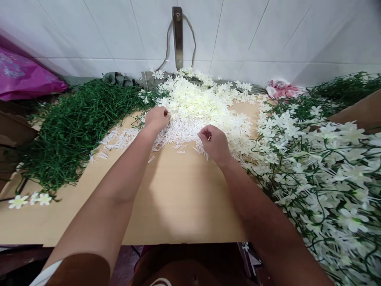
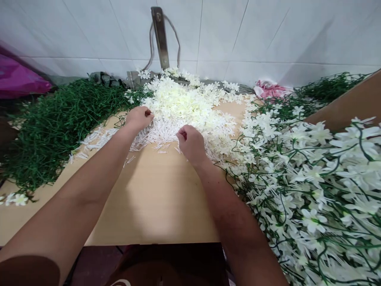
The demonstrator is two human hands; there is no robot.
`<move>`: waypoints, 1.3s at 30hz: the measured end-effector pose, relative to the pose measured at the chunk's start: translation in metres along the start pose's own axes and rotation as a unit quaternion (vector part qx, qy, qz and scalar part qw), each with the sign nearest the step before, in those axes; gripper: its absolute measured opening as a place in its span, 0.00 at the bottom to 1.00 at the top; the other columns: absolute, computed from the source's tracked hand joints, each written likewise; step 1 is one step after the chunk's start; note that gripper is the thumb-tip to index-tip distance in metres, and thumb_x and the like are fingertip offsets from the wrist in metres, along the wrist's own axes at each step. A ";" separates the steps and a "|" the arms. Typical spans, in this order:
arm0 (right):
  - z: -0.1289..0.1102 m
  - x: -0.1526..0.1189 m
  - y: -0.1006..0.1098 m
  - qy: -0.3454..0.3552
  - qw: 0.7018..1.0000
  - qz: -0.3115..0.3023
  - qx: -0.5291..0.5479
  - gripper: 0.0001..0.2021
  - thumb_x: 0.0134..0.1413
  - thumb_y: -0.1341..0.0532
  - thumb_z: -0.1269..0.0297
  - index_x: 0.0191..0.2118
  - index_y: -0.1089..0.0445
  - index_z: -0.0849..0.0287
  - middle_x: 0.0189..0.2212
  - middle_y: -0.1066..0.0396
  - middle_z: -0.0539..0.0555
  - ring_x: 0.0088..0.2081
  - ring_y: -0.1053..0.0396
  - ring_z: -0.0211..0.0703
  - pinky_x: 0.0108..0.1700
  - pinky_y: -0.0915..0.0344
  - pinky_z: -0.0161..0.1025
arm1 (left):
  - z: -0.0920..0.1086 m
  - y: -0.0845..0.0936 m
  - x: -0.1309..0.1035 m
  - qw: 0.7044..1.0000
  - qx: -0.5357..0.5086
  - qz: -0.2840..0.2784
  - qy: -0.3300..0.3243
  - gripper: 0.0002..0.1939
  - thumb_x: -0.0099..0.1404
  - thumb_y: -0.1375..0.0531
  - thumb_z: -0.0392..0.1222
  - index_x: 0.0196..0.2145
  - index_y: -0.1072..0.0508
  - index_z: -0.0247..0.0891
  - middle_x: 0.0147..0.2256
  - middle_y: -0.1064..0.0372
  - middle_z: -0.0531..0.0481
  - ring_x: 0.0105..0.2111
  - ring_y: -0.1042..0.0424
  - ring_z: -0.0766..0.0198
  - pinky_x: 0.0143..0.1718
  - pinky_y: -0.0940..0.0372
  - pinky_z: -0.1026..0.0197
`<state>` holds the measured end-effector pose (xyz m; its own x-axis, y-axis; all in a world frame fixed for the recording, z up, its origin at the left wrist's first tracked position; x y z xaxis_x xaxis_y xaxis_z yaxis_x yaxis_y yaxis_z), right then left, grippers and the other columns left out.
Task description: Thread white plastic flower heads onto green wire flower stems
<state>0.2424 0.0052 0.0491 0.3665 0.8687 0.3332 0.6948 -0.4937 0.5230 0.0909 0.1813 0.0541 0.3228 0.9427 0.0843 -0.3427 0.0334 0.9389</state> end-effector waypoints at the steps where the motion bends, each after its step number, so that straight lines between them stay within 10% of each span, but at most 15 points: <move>1: 0.001 -0.001 0.000 -0.009 1.000 -0.004 0.015 0.06 0.50 0.42 0.69 0.24 0.38 0.57 0.22 0.37 0.48 0.26 0.40 0.37 0.33 0.41 0.39 | 0.001 0.001 0.001 1.000 -0.014 0.012 0.000 0.11 0.59 0.43 0.44 0.37 0.26 0.37 0.42 0.26 0.40 0.43 0.29 0.51 0.43 0.38 0.55; 6: 0.007 0.002 0.003 -0.019 0.994 0.007 0.105 0.05 0.45 0.40 0.68 0.24 0.37 0.57 0.24 0.37 0.48 0.26 0.41 0.35 0.30 0.41 0.36 | -0.002 0.022 -0.003 0.987 -0.142 0.073 0.013 0.08 0.58 0.42 0.39 0.35 0.30 0.36 0.35 0.28 0.45 0.36 0.30 0.59 0.38 0.38 0.59; 12: 0.007 0.002 -0.002 -0.046 0.977 -0.028 0.206 0.06 0.47 0.40 0.68 0.24 0.39 0.57 0.19 0.40 0.45 0.22 0.43 0.32 0.26 0.43 0.34 | -0.002 0.027 -0.027 0.958 -0.286 0.020 -0.002 0.10 0.55 0.43 0.32 0.37 0.31 0.35 0.26 0.35 0.51 0.28 0.34 0.65 0.32 0.39 0.62; 23: 0.005 -0.001 -0.015 -0.062 0.948 -0.059 0.306 0.08 0.44 0.36 0.64 0.26 0.37 0.57 0.18 0.35 0.45 0.22 0.36 0.33 0.26 0.40 0.33 | 0.025 0.006 -0.062 0.952 -0.300 -0.052 -0.031 0.10 0.57 0.42 0.43 0.21 0.36 0.36 0.17 0.48 0.58 0.20 0.51 0.71 0.25 0.51 0.63; 39: 0.007 -0.008 -0.017 -0.015 0.969 0.049 0.242 0.03 0.47 0.38 0.69 0.27 0.35 0.57 0.31 0.29 0.51 0.35 0.30 0.38 0.39 0.30 0.38 | 0.052 -0.005 -0.106 0.935 -0.291 -0.156 -0.127 0.11 0.58 0.45 0.44 0.22 0.39 0.38 0.18 0.48 0.58 0.21 0.49 0.71 0.24 0.52 0.64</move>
Point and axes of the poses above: each hand's wrist, its own x-axis towards the middle knuckle, its own y-axis out of the back of the hand, z = x × y, the point moved 5 cm from there along x, towards the middle knuckle
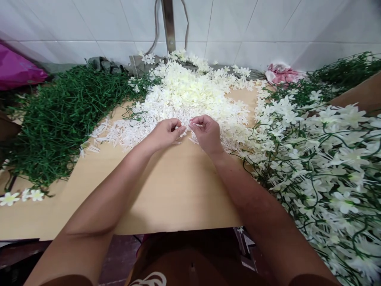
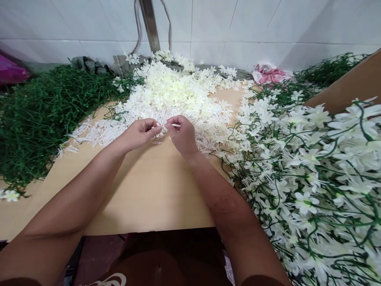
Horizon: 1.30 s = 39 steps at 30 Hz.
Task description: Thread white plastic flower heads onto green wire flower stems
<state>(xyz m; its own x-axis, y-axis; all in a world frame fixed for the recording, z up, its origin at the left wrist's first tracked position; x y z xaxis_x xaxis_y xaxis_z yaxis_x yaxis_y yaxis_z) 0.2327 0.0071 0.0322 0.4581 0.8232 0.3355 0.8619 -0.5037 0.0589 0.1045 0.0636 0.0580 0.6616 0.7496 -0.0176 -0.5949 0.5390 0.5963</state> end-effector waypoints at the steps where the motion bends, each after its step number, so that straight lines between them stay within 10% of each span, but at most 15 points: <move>1: 0.000 0.000 0.000 -0.001 1.000 0.000 -0.006 0.03 0.47 0.38 0.69 0.28 0.35 0.57 0.31 0.29 0.50 0.35 0.31 0.38 0.38 0.30 0.38 | -0.001 0.000 0.000 1.000 0.000 -0.004 0.004 0.11 0.58 0.44 0.45 0.23 0.39 0.38 0.19 0.48 0.57 0.21 0.49 0.71 0.24 0.52 0.64; 28: 0.007 -0.009 -0.009 0.033 0.995 -0.057 -0.080 0.03 0.52 0.41 0.67 0.30 0.37 0.56 0.33 0.29 0.51 0.37 0.30 0.38 0.41 0.29 0.39 | -0.011 -0.006 0.000 1.000 0.014 0.000 -0.007 0.14 0.57 0.44 0.45 0.19 0.41 0.38 0.18 0.49 0.57 0.21 0.49 0.71 0.24 0.54 0.64; 39: 0.003 -0.011 -0.005 0.148 0.963 -0.035 -0.221 0.03 0.55 0.43 0.67 0.31 0.36 0.57 0.32 0.29 0.54 0.34 0.30 0.41 0.40 0.31 0.41 | -0.013 -0.006 0.000 0.999 0.044 0.000 -0.020 0.13 0.58 0.45 0.44 0.19 0.41 0.37 0.17 0.48 0.57 0.21 0.48 0.71 0.24 0.54 0.64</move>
Point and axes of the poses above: each hand's wrist, its own x-axis towards the middle knuckle, its own y-axis out of the back of the hand, z = x × y, the point moved 5 cm from there along x, towards the middle knuckle
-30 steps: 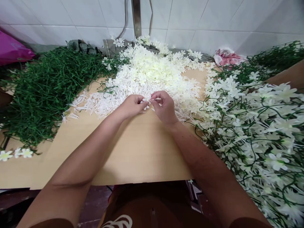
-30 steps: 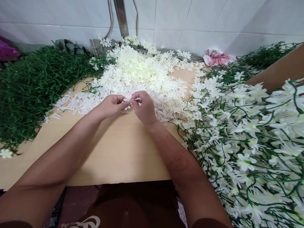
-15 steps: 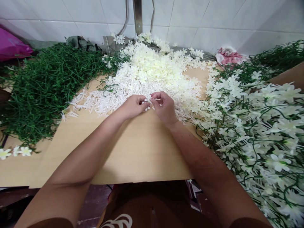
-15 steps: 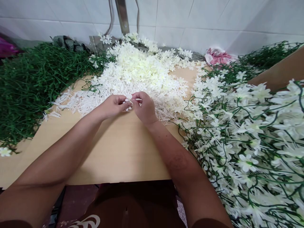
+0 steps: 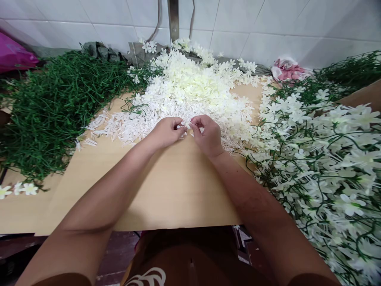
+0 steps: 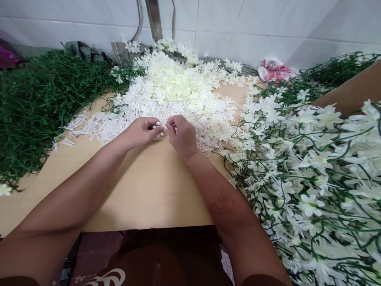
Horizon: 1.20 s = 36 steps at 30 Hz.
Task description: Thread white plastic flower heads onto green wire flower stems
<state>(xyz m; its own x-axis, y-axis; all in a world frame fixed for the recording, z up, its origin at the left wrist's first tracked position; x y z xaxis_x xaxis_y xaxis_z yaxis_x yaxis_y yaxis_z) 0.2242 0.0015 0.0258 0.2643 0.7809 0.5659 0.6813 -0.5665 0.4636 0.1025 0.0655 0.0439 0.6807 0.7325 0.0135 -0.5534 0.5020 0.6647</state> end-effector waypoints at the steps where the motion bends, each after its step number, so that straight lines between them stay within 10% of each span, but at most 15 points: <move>1: -0.001 0.000 0.000 0.011 1.000 -0.001 -0.013 0.03 0.55 0.43 0.68 0.31 0.36 0.58 0.32 0.28 0.54 0.34 0.30 0.41 0.40 0.32 0.41 | 0.000 0.000 0.000 1.000 0.004 0.001 0.000 0.14 0.58 0.44 0.43 0.19 0.41 0.37 0.17 0.49 0.57 0.21 0.49 0.71 0.24 0.54 0.64; 13: 0.012 0.003 -0.007 -0.135 0.968 -0.075 0.198 0.04 0.48 0.38 0.70 0.29 0.35 0.57 0.27 0.31 0.48 0.29 0.33 0.35 0.35 0.34 0.36 | 0.004 -0.001 -0.003 0.996 0.077 0.018 -0.051 0.11 0.61 0.46 0.43 0.24 0.32 0.35 0.21 0.42 0.55 0.24 0.44 0.69 0.27 0.51 0.63; 19: 0.020 0.007 -0.005 -0.180 0.936 -0.058 0.298 0.09 0.43 0.33 0.65 0.26 0.35 0.57 0.20 0.34 0.44 0.23 0.36 0.32 0.29 0.37 0.35 | 0.001 0.000 -0.003 0.997 -0.003 -0.067 -0.047 0.16 0.61 0.44 0.51 0.30 0.26 0.34 0.22 0.37 0.54 0.24 0.42 0.69 0.26 0.48 0.65; 26: 0.020 0.005 -0.009 -0.220 0.880 -0.066 0.415 0.18 0.35 0.27 0.57 0.26 0.36 0.57 0.19 0.36 0.42 0.22 0.36 0.30 0.29 0.36 0.32 | 0.003 0.008 0.002 0.990 -0.108 0.076 -0.042 0.08 0.57 0.42 0.41 0.30 0.27 0.33 0.25 0.32 0.52 0.25 0.39 0.69 0.29 0.43 0.65; 36: 0.008 0.005 -0.009 -0.191 0.903 -0.092 0.374 0.16 0.37 0.28 0.56 0.31 0.31 0.57 0.19 0.35 0.43 0.21 0.40 0.29 0.26 0.40 0.32 | 0.009 0.006 -0.002 0.994 -0.061 0.054 -0.067 0.04 0.58 0.46 0.36 0.26 0.33 0.35 0.22 0.38 0.55 0.24 0.41 0.70 0.28 0.45 0.65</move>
Point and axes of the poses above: each hand's wrist, its own x-axis towards the middle knuckle, its own y-axis out of the back of the hand, z = x × y, the point moved 5 cm from there along x, towards the middle knuckle
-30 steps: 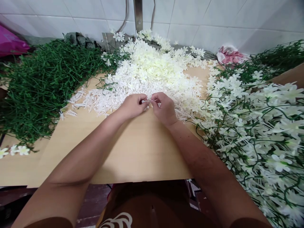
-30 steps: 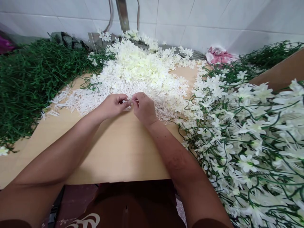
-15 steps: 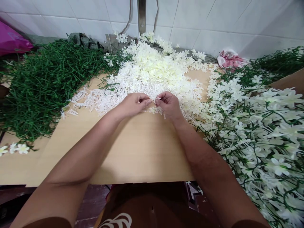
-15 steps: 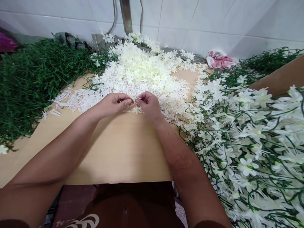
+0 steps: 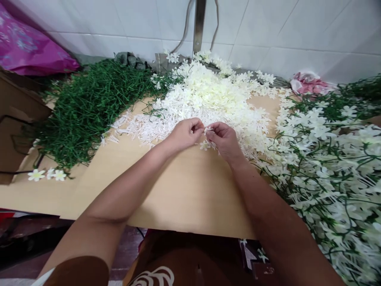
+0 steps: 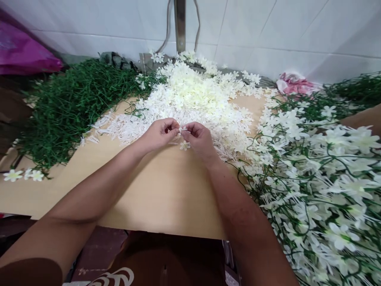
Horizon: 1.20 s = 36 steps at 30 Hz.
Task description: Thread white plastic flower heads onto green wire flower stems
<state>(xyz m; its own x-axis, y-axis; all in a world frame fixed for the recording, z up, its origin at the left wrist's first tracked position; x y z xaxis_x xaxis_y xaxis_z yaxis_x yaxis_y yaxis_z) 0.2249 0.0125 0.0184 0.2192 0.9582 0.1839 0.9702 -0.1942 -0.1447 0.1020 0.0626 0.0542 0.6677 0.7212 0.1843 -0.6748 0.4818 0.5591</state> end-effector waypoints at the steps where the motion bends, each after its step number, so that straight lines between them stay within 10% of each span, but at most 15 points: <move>1: 0.001 0.000 0.001 -0.003 1.000 0.008 -0.006 0.16 0.36 0.28 0.56 0.28 0.32 0.57 0.19 0.35 0.43 0.21 0.40 0.29 0.25 0.40 0.32 | -0.002 0.004 0.000 1.000 0.021 -0.015 0.002 0.05 0.58 0.46 0.36 0.26 0.32 0.35 0.22 0.37 0.55 0.24 0.40 0.69 0.29 0.44 0.64; 9: 0.010 0.002 0.007 -0.035 0.999 0.033 -0.006 0.17 0.33 0.28 0.57 0.23 0.35 0.57 0.17 0.33 0.44 0.21 0.38 0.31 0.25 0.41 0.33 | -0.040 0.098 -0.010 0.921 0.372 0.069 0.098 0.11 0.60 0.42 0.40 0.39 0.23 0.40 0.43 0.27 0.44 0.48 0.33 0.52 0.50 0.42 0.53; 14: 0.013 0.001 0.002 -0.037 0.999 0.011 -0.013 0.16 0.33 0.28 0.58 0.22 0.36 0.58 0.17 0.34 0.45 0.22 0.38 0.31 0.26 0.42 0.33 | -0.055 0.110 -0.013 0.875 0.465 0.034 0.133 0.15 0.65 0.49 0.39 0.39 0.23 0.39 0.45 0.28 0.41 0.50 0.33 0.48 0.50 0.45 0.48; 24: 0.014 0.001 0.005 -0.043 0.999 0.017 -0.026 0.17 0.31 0.28 0.57 0.23 0.35 0.58 0.17 0.35 0.44 0.21 0.40 0.30 0.25 0.45 0.33 | -0.067 0.116 0.006 0.866 0.477 -0.009 0.152 0.12 0.63 0.47 0.37 0.37 0.24 0.36 0.44 0.27 0.40 0.49 0.32 0.47 0.47 0.43 0.51; 32: 0.015 0.001 0.005 -0.047 0.998 0.025 -0.023 0.18 0.30 0.27 0.56 0.22 0.35 0.58 0.17 0.35 0.43 0.21 0.40 0.30 0.25 0.45 0.33 | -0.057 0.176 0.020 0.922 0.254 0.260 0.134 0.25 0.68 0.51 0.56 0.48 0.31 0.31 0.42 0.28 0.45 0.42 0.32 0.62 0.43 0.40 0.57; 36: 0.015 0.002 0.005 -0.051 0.998 0.027 -0.012 0.19 0.29 0.27 0.54 0.22 0.35 0.57 0.17 0.34 0.44 0.21 0.39 0.31 0.25 0.43 0.33 | -0.046 0.201 0.031 0.933 0.159 0.306 0.100 0.36 0.59 0.50 0.70 0.50 0.31 0.38 0.44 0.27 0.49 0.45 0.31 0.60 0.41 0.40 0.54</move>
<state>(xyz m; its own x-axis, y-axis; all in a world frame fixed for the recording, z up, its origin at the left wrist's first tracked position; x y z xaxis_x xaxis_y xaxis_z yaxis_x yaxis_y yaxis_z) 0.2289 0.0166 0.0034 0.2599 0.9626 0.0765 0.9600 -0.2490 -0.1281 -0.0275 0.2053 0.1350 0.0935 0.9067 0.4113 -0.7616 -0.2010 0.6161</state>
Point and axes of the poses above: each hand's wrist, its own x-axis towards the middle knuckle, its own y-axis out of the back of the hand, z = x × y, the point moved 5 cm from there along x, towards the middle knuckle
